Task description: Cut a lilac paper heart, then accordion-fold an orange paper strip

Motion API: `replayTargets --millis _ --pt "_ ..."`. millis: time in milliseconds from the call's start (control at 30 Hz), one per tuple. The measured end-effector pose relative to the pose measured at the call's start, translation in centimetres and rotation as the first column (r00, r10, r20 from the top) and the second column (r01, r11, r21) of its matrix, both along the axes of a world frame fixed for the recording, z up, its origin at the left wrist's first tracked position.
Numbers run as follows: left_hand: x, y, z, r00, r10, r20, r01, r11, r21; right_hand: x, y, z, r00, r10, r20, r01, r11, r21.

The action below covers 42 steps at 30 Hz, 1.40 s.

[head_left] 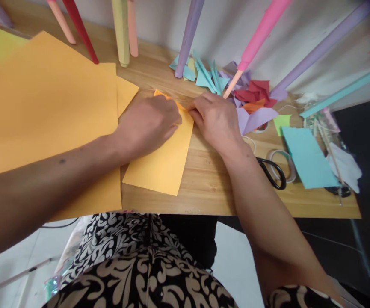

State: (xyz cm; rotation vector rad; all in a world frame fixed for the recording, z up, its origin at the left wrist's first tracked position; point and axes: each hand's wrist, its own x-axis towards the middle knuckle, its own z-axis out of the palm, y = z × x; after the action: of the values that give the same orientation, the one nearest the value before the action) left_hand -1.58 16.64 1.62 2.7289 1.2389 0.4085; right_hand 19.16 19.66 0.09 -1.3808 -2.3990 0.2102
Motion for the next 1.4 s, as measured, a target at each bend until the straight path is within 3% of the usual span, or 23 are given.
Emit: replayTargets --millis 133,300,400,600,800,1133,1400 --pt "0.0 2.3 0.0 0.989 0.139 0.040 -0.143 0.980 0.138 0.2 0.6 -0.8 0.994 0.010 -0.107 -0.011 1.000 -0.012" --pt "0.5 3.8 0.0 0.988 0.114 -0.106 -0.099 0.986 0.133 0.2 0.9 -1.1 0.989 -0.017 -0.149 0.014 1.000 -0.017" --pt "1.2 4.2 0.1 0.975 0.128 -0.180 -0.099 0.982 0.161 0.1 0.7 -0.8 0.996 -0.013 -0.093 0.011 1.000 -0.022" --pt "1.2 5.1 -0.6 0.991 0.075 -0.111 -0.048 0.971 0.235 -0.1 0.0 0.2 1.000 -0.020 0.006 0.020 1.000 0.006" --pt "0.9 5.3 -0.7 0.988 0.018 -0.156 0.026 0.961 0.275 -1.0 -0.8 1.7 0.965 -0.083 0.248 0.088 0.996 -0.006" --pt "1.1 4.9 -0.1 0.964 0.011 -0.267 0.056 0.969 0.242 -1.1 -1.1 1.5 0.972 -0.099 0.214 0.099 0.995 0.013" --pt "0.5 4.5 0.2 0.958 -0.047 -0.282 0.105 0.976 0.193 -2.6 -2.3 3.1 0.915 -0.255 0.313 0.302 0.947 -0.109"
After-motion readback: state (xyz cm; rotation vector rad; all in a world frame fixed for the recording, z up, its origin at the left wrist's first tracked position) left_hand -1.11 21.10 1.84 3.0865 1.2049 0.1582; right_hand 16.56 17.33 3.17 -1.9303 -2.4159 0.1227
